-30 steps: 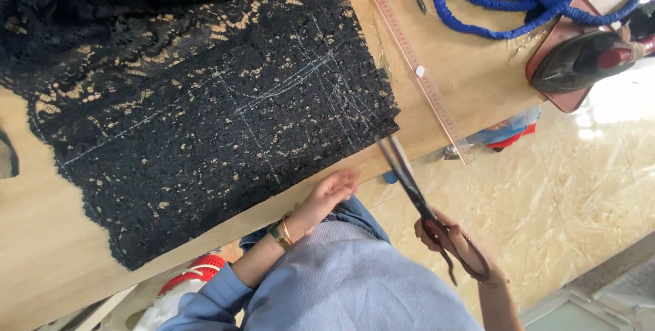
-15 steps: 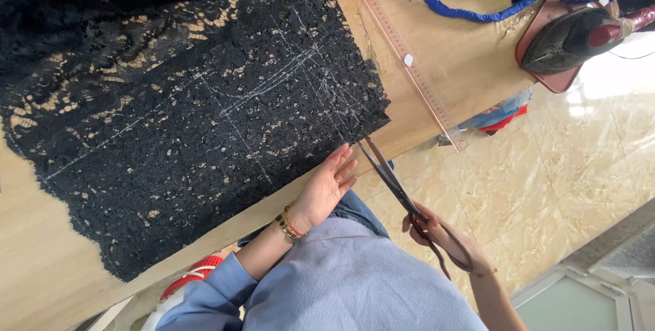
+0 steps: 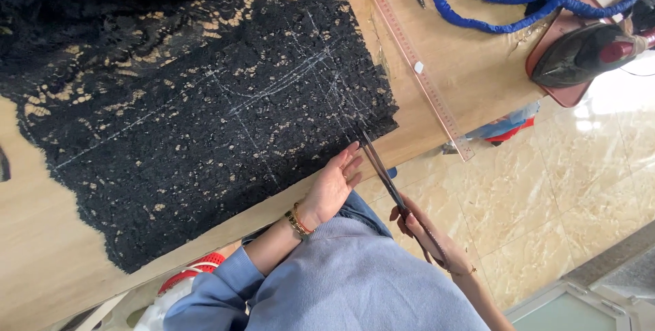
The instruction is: The person measures a piece of black lace fabric on a wooden table using a clear ruler and chalk. They then use scissors to cut the fabric along the marked lines, separating a specific pattern piece from the main sheet. The person adjusts the fabric and continues cutting to refine the shape.
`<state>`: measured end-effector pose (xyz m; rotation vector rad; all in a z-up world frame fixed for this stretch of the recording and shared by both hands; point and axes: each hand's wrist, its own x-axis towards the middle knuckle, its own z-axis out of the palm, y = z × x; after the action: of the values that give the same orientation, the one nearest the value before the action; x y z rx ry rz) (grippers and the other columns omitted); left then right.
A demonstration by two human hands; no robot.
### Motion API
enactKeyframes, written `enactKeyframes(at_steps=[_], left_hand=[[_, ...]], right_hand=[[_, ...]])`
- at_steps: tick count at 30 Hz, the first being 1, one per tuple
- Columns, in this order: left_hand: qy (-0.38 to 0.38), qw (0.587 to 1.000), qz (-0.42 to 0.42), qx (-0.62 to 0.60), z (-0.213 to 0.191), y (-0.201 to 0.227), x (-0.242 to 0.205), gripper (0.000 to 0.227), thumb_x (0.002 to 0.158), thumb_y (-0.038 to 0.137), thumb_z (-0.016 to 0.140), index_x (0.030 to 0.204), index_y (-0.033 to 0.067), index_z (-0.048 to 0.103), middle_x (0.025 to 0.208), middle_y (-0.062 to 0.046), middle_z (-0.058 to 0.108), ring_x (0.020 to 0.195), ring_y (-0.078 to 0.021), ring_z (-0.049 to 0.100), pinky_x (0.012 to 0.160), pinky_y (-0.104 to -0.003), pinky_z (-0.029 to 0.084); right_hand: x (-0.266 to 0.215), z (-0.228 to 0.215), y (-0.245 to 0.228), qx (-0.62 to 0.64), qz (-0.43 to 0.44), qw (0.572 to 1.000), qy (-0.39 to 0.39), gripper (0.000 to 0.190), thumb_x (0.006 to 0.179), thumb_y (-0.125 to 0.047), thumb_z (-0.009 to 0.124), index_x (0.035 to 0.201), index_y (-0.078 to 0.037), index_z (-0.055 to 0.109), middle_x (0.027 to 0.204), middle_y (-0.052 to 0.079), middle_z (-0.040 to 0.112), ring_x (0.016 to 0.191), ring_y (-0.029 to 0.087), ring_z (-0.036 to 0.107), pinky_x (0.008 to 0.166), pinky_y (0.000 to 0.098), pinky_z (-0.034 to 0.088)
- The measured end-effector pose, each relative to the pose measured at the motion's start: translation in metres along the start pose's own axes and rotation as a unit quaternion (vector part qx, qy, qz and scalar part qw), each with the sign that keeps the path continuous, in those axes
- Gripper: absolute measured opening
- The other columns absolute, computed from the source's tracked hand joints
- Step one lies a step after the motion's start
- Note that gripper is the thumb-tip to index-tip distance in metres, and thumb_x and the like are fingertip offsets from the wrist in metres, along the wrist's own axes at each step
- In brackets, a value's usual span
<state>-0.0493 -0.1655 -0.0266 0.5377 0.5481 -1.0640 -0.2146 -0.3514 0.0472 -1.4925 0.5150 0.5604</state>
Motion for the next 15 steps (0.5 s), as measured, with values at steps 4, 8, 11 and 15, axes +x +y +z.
enactKeyframes(at_steps=[4, 8, 11, 15], left_hand=[[-0.007, 1.0, 0.004, -0.001, -0.007, -0.004, 0.006, 0.048, 0.093, 0.036, 0.062, 0.139, 0.0201, 0.058, 0.139, 0.007, 0.057, 0.131, -0.0109, 0.051, 0.109, -0.032, 0.041], [-0.003, 1.0, 0.002, 0.005, -0.004, -0.003, 0.003, 0.05, 0.093, 0.037, 0.06, 0.14, 0.0208, 0.056, 0.142, 0.008, 0.055, 0.133, -0.0108, 0.049, 0.111, -0.032, 0.039], [-0.008, 1.0, 0.004, 0.016, -0.003, -0.003, 0.003, 0.053, 0.094, 0.039, 0.058, 0.144, 0.0228, 0.054, 0.145, 0.011, 0.054, 0.134, -0.0092, 0.048, 0.112, -0.032, 0.037], [-0.026, 0.999, -0.012, 0.044, -0.001, -0.004, 0.003, 0.054, 0.105, 0.045, 0.045, 0.156, 0.0285, 0.042, 0.161, 0.009, 0.03, 0.151, -0.0123, 0.023, 0.126, -0.039, 0.011]], right_hand=[[-0.001, 0.001, -0.009, -0.023, 0.004, 1.0, -0.001, 0.075, 0.097, -0.053, 0.036, 0.16, -0.013, 0.032, 0.105, 0.004, 0.053, 0.078, 0.016, 0.038, 0.083, 0.0293, 0.041], [0.002, 0.007, -0.016, -0.026, -0.002, 1.0, 0.013, 0.075, 0.097, -0.053, 0.038, 0.158, -0.011, 0.036, 0.103, 0.004, 0.052, 0.074, 0.015, 0.036, 0.075, 0.0273, 0.038], [0.013, 0.0, 0.0, -0.067, 0.024, 0.997, 0.012, 0.075, 0.095, -0.055, 0.036, 0.159, -0.016, 0.033, 0.1, 0.002, 0.051, 0.072, 0.013, 0.038, 0.047, 0.0224, 0.04], [0.028, -0.014, 0.04, -0.067, -0.031, 0.997, -0.004, 0.081, 0.096, -0.06, 0.037, 0.16, -0.011, 0.03, 0.105, 0.011, 0.061, 0.073, 0.01, 0.055, 0.046, 0.0189, 0.044]])
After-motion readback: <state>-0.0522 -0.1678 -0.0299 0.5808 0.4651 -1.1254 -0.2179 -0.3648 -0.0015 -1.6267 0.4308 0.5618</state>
